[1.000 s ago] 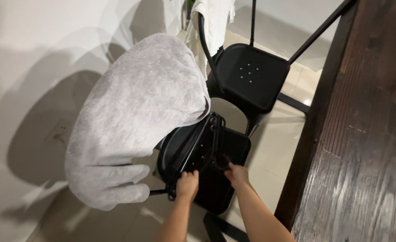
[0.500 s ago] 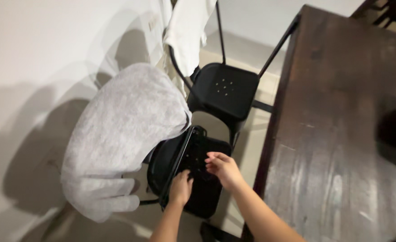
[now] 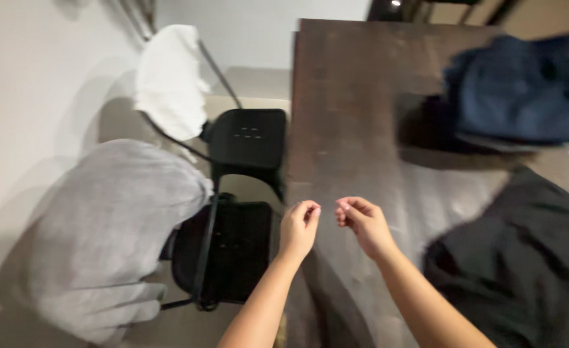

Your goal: The person folds a pair of shorts and a tank top by hand on a wooden table and organizes them into a stack.

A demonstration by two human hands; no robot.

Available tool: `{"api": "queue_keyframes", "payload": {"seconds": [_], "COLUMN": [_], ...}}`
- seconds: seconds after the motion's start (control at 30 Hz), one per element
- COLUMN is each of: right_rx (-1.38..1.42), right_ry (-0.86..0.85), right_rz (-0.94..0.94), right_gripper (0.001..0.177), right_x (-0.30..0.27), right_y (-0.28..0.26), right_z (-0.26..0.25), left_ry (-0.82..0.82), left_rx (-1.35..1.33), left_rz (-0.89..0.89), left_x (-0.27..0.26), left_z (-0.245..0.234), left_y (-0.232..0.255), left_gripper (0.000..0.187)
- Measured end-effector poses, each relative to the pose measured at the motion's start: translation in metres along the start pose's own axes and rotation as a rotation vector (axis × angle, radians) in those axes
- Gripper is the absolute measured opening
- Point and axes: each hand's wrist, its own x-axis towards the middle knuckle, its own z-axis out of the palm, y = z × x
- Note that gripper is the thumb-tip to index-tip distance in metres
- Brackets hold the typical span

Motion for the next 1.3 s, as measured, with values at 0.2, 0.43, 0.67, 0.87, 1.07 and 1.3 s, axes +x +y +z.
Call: {"api": "queue_keyframes", "payload": {"seconds": [0.2,0.43,0.67,0.87,1.07,1.3], "right_rx": [-0.212,-0.825,-1.483,-1.062,-1.227,-0.254], "right_ry": [0.188,0.696,1.125,0.642,0.620,0.203], "right_rz": [-0.099,-0.057,-0.049,0.042,0.111,0.011], "right_gripper": [0.022,0.020,0.032,0.091,0.048,0.030], "right_x": [-0.052,-0.081,-0.110,-0.117,-0.129,-0.142], "right_y": [-0.033,-0.044,-0.072,-0.090,-0.091,-0.205], "right_z": [-0.164,-0.407,-0.592,-0.664,-0.662,-0.504], "left_ry": [-0.218,-0.437,-0.627,-0.719,-0.058,-0.225], "left_rx": [-0.146,0.257,0.611,0.549,0.425,0.546], "left_rz": [0.048,0.176,0.198,0.221,-0.149,-0.150], "left_x": [-0.066,-0.132,-0.138,-0.139,-0.082,-0.055], "left_z": [0.116,0.241,0.308,0.294,0.213,0.174], "left_y": [0.060,0.115,0.114,0.085,0.080,0.162], "left_gripper": [0.008,0.037,0.058,0.021,0.031,0.047]}}
